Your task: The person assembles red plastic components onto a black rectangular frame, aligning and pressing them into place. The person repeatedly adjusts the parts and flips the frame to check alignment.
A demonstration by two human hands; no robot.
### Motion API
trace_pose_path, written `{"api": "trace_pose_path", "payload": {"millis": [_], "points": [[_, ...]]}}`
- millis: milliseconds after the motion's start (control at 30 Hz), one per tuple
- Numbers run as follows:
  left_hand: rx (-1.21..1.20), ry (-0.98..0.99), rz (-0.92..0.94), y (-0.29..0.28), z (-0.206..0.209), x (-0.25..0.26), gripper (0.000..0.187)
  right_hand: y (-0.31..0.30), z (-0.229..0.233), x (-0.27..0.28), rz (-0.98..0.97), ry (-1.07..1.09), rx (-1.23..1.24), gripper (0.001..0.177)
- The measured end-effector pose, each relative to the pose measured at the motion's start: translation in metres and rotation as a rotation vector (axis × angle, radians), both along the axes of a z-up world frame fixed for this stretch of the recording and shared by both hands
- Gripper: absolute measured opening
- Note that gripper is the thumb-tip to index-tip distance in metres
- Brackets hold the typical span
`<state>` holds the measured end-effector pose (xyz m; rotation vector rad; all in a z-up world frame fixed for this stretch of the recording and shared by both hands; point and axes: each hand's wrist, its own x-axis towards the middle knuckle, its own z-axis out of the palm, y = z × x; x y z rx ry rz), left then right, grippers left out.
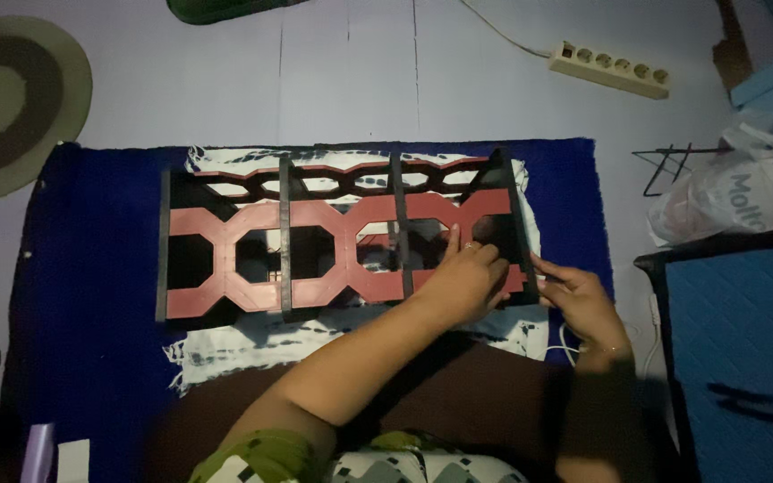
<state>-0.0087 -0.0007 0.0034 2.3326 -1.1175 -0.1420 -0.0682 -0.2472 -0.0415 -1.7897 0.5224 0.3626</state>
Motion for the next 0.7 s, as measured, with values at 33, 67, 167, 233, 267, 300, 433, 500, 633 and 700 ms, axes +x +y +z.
{"api": "trace_pose_path", "payload": {"millis": [33,67,167,233,267,300,433,500,633,700], "points": [[0.002,-0.012,-0.001,0.0,0.001,-0.001,0.042,0.003,0.001,0.0,-0.021,-0.011,0.024,0.049],[0.004,-0.024,-0.003,0.001,0.002,-0.001,0.041,0.005,0.002,0.0,-0.042,-0.023,0.048,0.049],[0.057,-0.032,-0.01,-0.001,0.004,-0.001,0.042,0.005,0.001,-0.002,-0.033,0.022,0.02,0.048],[0.06,-0.036,-0.017,-0.001,0.004,0.0,0.043,0.002,-0.004,-0.001,0.037,-0.086,0.123,0.048],[0.037,-0.042,-0.022,-0.001,0.003,0.002,0.044,0.0,-0.007,-0.001,0.071,-0.14,0.174,0.048],[0.013,-0.044,-0.024,-0.001,0.003,0.002,0.045,-0.001,-0.008,-0.001,0.071,-0.139,0.183,0.048],[0.072,-0.036,-0.02,-0.001,0.003,-0.001,0.042,0.004,-0.003,0.0,0.088,-0.099,0.094,0.048],[0.126,-0.029,-0.034,-0.003,0.002,0.0,0.041,0.009,0.003,0.001,0.093,-0.072,0.046,0.049],[0.081,-0.029,-0.025,-0.004,0.0,0.0,0.043,0.012,0.006,-0.001,0.066,-0.067,0.051,0.049],[0.128,0.016,-0.03,-0.005,0.003,0.001,0.042,0.009,-0.002,-0.004,0.041,-0.1,0.075,0.047]]}}
